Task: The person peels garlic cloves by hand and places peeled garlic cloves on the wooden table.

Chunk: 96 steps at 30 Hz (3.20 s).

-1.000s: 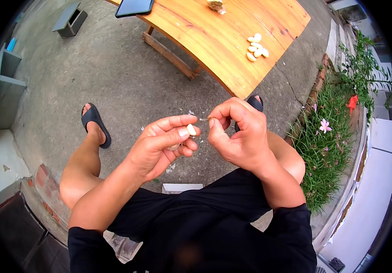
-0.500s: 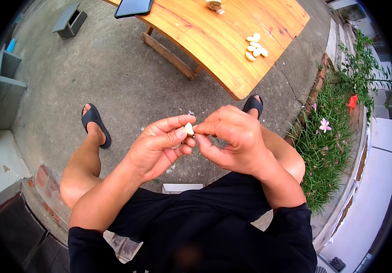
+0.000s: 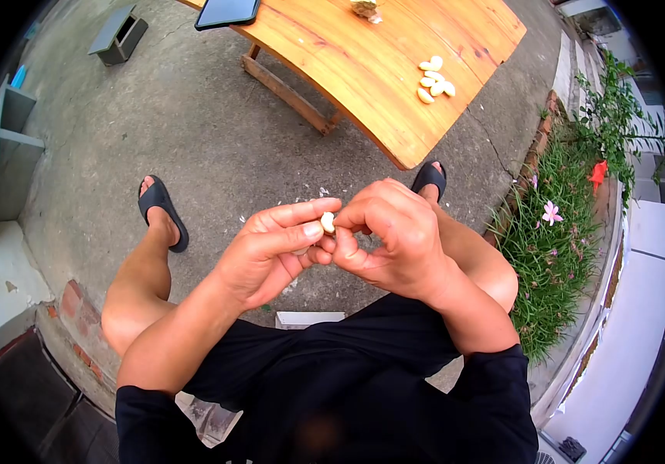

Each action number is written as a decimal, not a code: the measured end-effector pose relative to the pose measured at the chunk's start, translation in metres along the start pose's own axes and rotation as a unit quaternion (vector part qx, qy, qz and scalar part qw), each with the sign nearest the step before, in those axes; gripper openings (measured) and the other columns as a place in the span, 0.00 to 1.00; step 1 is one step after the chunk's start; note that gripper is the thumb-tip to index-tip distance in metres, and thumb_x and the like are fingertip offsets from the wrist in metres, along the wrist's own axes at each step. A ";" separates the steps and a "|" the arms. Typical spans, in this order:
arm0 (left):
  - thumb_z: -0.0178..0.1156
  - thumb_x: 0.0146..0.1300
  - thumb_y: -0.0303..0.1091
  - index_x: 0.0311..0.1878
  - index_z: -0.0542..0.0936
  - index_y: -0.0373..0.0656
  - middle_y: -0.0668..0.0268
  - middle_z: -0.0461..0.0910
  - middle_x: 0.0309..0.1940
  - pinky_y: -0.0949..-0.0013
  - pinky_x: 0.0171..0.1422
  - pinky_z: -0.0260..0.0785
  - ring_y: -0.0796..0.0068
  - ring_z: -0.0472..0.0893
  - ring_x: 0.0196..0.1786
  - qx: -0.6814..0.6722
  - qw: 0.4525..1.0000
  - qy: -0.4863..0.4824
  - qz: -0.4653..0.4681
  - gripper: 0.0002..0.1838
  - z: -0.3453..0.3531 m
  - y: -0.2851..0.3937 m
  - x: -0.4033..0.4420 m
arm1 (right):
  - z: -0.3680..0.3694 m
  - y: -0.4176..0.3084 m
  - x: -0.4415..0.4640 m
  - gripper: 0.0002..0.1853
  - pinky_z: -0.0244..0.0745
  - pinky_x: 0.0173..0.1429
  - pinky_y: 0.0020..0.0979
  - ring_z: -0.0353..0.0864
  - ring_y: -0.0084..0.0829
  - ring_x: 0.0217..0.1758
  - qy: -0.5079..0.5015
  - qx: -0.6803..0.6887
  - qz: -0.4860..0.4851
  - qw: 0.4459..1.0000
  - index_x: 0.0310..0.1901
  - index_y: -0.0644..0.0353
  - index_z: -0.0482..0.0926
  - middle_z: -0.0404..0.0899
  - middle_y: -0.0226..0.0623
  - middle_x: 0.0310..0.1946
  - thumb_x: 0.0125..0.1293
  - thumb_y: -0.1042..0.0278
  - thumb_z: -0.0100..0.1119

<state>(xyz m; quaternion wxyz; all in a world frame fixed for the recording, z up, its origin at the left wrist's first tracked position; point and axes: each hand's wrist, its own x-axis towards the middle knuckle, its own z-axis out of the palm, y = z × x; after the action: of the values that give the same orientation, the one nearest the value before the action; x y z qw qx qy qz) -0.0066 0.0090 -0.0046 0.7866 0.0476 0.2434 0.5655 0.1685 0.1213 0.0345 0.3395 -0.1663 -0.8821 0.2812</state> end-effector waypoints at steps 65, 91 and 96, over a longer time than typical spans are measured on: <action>0.69 0.67 0.23 0.45 0.88 0.33 0.60 0.88 0.35 0.74 0.35 0.80 0.77 0.86 0.34 0.336 0.920 0.148 0.134 0.06 0.007 -0.016 -0.006 | 0.017 -0.001 -0.014 0.14 0.75 0.29 0.21 0.80 0.16 0.25 -0.059 0.365 0.452 0.812 0.33 0.67 0.83 0.84 0.33 0.25 0.72 0.64 0.68; 0.67 0.64 0.15 0.43 0.87 0.33 0.56 0.85 0.39 0.73 0.36 0.83 0.72 0.87 0.35 0.423 0.868 0.116 0.232 0.06 0.012 -0.004 -0.011 | 0.012 0.002 -0.011 0.10 0.76 0.30 0.22 0.82 0.19 0.27 -0.069 0.525 0.451 0.718 0.35 0.66 0.80 0.88 0.41 0.32 0.68 0.70 0.72; 0.67 0.64 0.16 0.43 0.86 0.34 0.58 0.86 0.36 0.72 0.36 0.83 0.74 0.86 0.35 0.393 0.891 0.118 0.197 0.06 0.010 -0.006 -0.013 | 0.013 -0.002 -0.008 0.12 0.74 0.26 0.23 0.82 0.23 0.25 -0.082 0.497 0.471 0.725 0.31 0.63 0.77 0.86 0.44 0.30 0.69 0.72 0.70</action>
<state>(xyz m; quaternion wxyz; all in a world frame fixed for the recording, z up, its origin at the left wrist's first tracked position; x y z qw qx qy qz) 0.0001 -0.0034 0.0068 0.5421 0.3326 0.5219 0.5684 0.1654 0.1105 0.0237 0.1240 -0.3438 -0.4490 0.8154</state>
